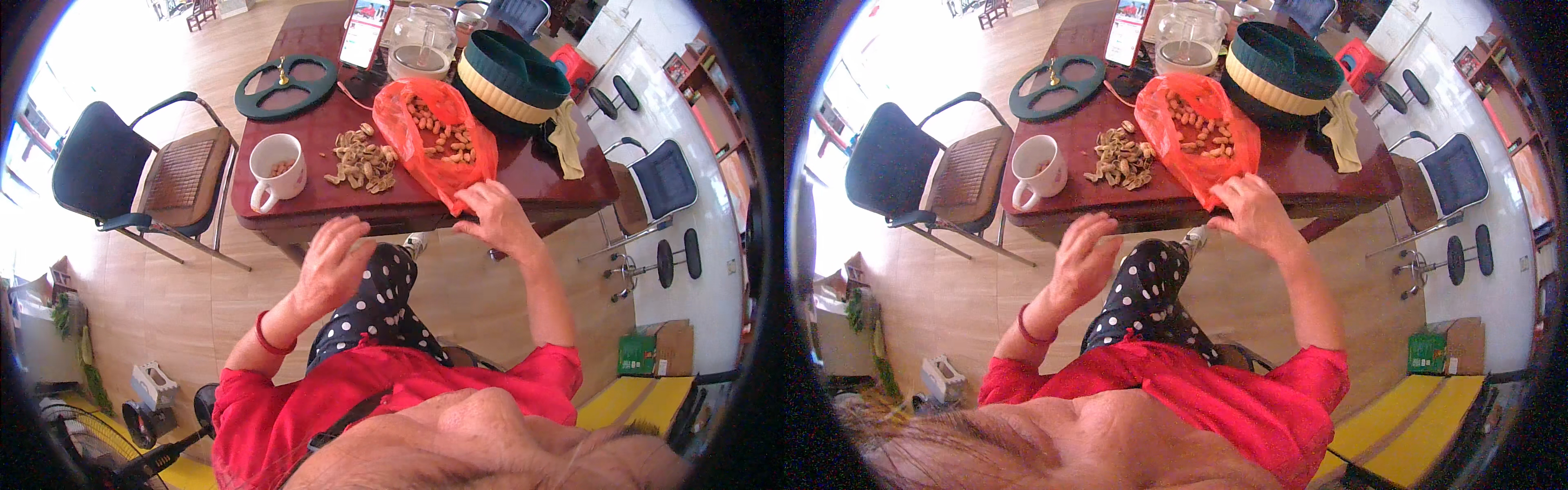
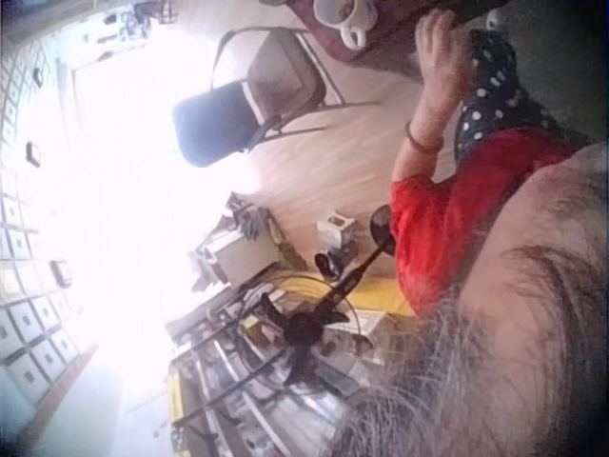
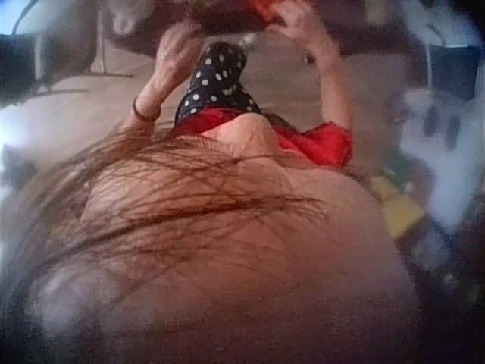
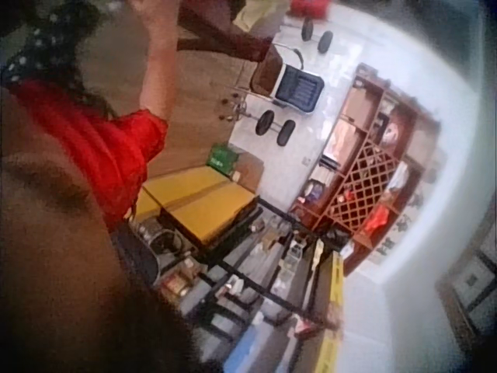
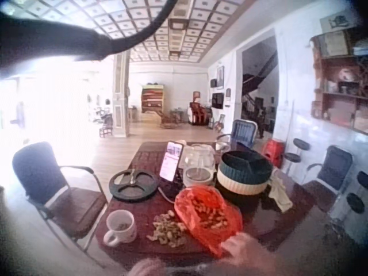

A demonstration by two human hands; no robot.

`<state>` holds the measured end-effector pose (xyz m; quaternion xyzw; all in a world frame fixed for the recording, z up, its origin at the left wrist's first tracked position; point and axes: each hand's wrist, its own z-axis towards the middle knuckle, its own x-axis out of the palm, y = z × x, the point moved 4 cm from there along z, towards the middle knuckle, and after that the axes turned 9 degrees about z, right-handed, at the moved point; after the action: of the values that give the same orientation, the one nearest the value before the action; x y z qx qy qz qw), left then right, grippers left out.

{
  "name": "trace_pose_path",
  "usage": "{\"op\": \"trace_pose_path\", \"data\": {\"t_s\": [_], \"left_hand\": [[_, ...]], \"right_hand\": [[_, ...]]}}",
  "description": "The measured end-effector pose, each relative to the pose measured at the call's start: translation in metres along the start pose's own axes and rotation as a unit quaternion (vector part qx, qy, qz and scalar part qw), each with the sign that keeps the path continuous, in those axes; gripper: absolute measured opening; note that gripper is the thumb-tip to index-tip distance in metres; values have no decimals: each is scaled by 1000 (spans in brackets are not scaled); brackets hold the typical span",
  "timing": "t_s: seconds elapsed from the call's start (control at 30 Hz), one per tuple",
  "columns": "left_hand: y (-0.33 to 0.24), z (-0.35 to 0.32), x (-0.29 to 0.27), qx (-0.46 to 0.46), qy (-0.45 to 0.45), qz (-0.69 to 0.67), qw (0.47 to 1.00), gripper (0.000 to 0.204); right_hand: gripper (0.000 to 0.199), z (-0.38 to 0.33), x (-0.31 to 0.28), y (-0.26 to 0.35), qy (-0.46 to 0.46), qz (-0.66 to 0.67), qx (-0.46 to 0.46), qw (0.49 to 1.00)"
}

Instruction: The person picks up peanuts from a red plastic bag on a table, peels them by hand, and places the shelled nuts into a white cup while leaving the shells on the table.

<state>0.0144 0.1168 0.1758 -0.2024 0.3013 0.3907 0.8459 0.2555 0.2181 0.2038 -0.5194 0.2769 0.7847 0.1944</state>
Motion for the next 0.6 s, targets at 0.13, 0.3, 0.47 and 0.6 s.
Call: {"op": "trace_pose_path", "data": {"t_s": [0.13, 0.3, 0.47, 0.6], "left_hand": [[-16, -15, 16, -10, 49, -55, 997, 27], [-23, -38, 23, -38, 55, -78, 995, 25], [-26, -53, 22, -63, 51, -84, 993, 23], [-30, -55, 22, -57, 61, -92, 992, 23]], "right_hand": [[49, 8, 0, -8, -82, -63, 74, 992], [35, 24, 12, -42, 26, 8, 115, 993], [25, 62, 2, -68, -68, 48, 81, 993], [21, 94, -35, -93, -237, 5, 88, 967]]}}
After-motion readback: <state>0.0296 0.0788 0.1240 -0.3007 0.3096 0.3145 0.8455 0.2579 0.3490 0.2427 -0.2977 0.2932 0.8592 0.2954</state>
